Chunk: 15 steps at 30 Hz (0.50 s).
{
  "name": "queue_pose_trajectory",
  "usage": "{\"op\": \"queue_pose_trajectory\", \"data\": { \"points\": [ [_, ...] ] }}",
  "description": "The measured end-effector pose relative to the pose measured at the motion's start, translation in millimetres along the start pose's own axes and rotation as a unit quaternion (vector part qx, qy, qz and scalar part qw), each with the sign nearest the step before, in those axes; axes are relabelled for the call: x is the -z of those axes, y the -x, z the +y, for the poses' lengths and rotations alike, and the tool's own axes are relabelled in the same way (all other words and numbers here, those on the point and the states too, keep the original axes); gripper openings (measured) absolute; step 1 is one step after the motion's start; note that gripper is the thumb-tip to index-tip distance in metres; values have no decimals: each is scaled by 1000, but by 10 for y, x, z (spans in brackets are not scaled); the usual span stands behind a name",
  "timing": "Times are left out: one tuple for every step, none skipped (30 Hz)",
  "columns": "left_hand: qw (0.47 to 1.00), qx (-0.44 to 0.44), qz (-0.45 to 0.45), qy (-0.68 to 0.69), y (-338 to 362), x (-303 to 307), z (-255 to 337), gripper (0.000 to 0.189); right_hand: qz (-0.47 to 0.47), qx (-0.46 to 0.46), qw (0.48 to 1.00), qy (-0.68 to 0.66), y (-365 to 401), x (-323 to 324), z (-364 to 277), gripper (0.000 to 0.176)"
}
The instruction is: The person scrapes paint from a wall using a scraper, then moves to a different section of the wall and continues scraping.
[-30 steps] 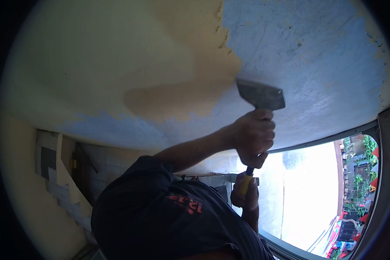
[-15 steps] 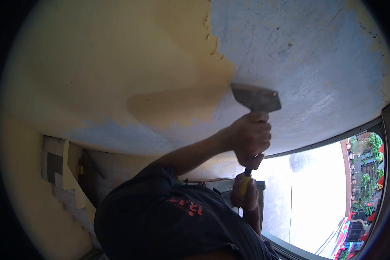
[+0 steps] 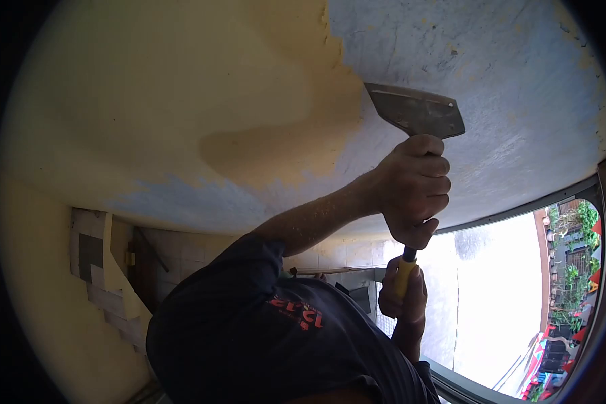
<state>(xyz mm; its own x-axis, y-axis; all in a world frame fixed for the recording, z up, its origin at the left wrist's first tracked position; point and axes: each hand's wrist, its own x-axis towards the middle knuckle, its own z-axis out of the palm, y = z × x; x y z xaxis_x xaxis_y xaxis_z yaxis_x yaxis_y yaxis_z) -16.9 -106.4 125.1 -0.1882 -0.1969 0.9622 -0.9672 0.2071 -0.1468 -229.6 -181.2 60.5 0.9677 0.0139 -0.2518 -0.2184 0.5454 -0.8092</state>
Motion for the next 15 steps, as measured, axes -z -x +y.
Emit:
{"op": "queue_pose_trajectory", "data": {
  "points": [
    [1000,-2,3,-2,-22,7,-20,21,-4,-2,1000,-7,15,0,10,56],
    [1000,15,-1,1,94,-84,18,21,4,-6,1000,-6,35,18,37,56],
    [999,29,-15,18,95,-55,62,21,11,-10,1000,-3,54,3,57,56],
    [1000,21,-1,13,58,-48,49,22,15,-15,1000,-10,43,-16,53,56],
    [1000,19,8,13,38,-55,61,22,15,-17,1000,-12,21,2,30,56],
    [1000,3,15,1,22,-92,32,22,18,-9,1000,-7,27,50,-14,56],
    [1000,-9,24,-11,-14,-132,-28,22,24,-3,1000,-1,58,88,-62,56],
    [1000,-14,15,-7,-119,-76,-59,22,28,-3,1000,-6,72,62,-126,55],
    [1000,-9,15,-5,-108,-79,-30,22,17,11,1000,-4,77,16,-169,55],
    [1000,-6,20,2,-106,-91,-11,22,35,0,999,-14,118,-12,-143,54],
    [1000,-9,25,5,-121,-97,-34,22,49,-5,999,-21,125,-34,-121,53],
    [1000,6,26,5,1,-151,15,21,18,-10,999,-41,135,18,-43,52],
    [1000,29,7,10,100,-156,63,21,30,-28,999,-35,148,57,18,53],
    [1000,29,8,4,142,-183,57,21,32,-19,999,-20,113,88,33,53],
    [999,33,6,2,143,-180,70,21,38,-13,999,-10,106,93,59,53]
  ]
}}
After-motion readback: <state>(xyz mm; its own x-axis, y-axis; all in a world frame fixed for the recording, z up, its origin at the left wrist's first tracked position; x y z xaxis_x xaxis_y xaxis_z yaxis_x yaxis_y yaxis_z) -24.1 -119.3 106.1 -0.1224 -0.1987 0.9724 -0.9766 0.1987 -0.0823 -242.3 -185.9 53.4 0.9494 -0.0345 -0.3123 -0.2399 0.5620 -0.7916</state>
